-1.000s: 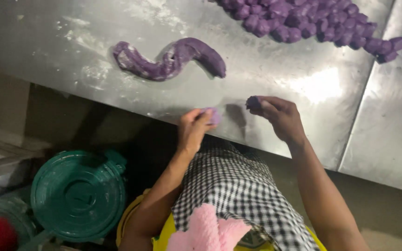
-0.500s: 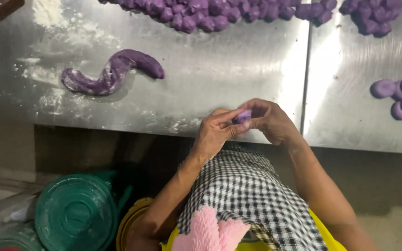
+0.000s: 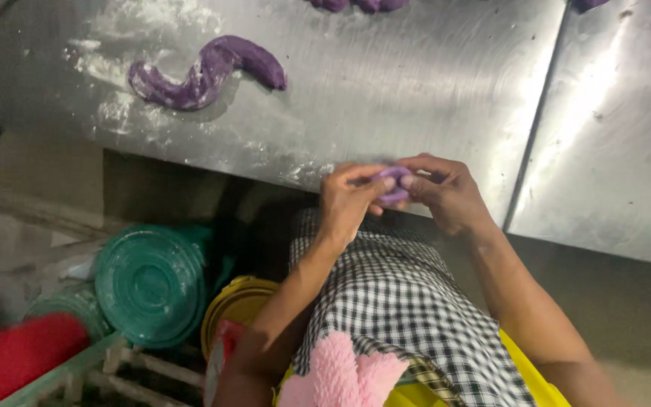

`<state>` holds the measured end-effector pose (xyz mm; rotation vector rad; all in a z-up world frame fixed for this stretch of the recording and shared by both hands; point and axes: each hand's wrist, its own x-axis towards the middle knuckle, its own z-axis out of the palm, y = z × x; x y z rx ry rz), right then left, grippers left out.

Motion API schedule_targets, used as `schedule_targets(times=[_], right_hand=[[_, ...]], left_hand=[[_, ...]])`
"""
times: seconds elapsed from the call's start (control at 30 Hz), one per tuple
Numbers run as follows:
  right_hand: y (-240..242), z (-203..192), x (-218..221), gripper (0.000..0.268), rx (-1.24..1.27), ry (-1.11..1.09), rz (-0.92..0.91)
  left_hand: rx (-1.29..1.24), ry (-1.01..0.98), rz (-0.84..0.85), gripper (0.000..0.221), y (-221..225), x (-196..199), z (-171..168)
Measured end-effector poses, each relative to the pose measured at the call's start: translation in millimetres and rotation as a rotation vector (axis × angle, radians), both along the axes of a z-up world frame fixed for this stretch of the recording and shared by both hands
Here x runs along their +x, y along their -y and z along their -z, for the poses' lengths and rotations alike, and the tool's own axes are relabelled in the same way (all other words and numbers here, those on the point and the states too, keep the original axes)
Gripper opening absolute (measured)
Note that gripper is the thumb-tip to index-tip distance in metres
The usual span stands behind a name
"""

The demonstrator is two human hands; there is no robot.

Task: Rolling and shaping purple bread dough on a stainless steel work surface in a commercial bakery.

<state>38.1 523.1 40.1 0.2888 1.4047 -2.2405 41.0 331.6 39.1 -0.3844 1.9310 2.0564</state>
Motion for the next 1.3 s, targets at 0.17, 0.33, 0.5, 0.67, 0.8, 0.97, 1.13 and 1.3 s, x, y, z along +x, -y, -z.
schedule_targets(times=[0.17, 0.33, 0.5, 0.67, 0.8, 0.97, 1.13, 1.3], right_hand=[[28, 5, 9, 0.048, 0.297, -0.509, -0.048], [54, 1, 15, 0.031, 0.937, -0.82, 0.199], [90, -10, 9, 0.022, 0.841, -0.625, 0.191], [137, -30, 1, 0.026, 1.034, -0.616, 0.129], [154, -16, -3, 0.039, 1.296, -0.817, 0.201], [158, -16, -8, 0.021, 1.436, -0.736, 0.32], [141, 38, -29, 0.012, 1.482, -0.455, 0.348], [101, 47, -43, 0.017, 1.414, -0.1, 0.149]], left_hand=[[-0.426, -0.045, 0.027, 0.027, 13, -6, -6], [0.169, -0.317, 0.234, 0.057, 45, -6, 19], [-0.578, -0.808, 0.361, 0.036, 74, -9, -12], [-0.626, -0.778, 0.403, 0.028, 101, -21, -3], [-0.361, -0.653, 0.528, 0.071, 119, -36, -18], [-0.148, -0.401, 0.57, 0.064, 162, -59, -57], [-0.221, -0.585, 0.388, 0.058, 216, -77, -13], [-0.04, -0.303, 0.401, 0.054, 250, -75, -2]])
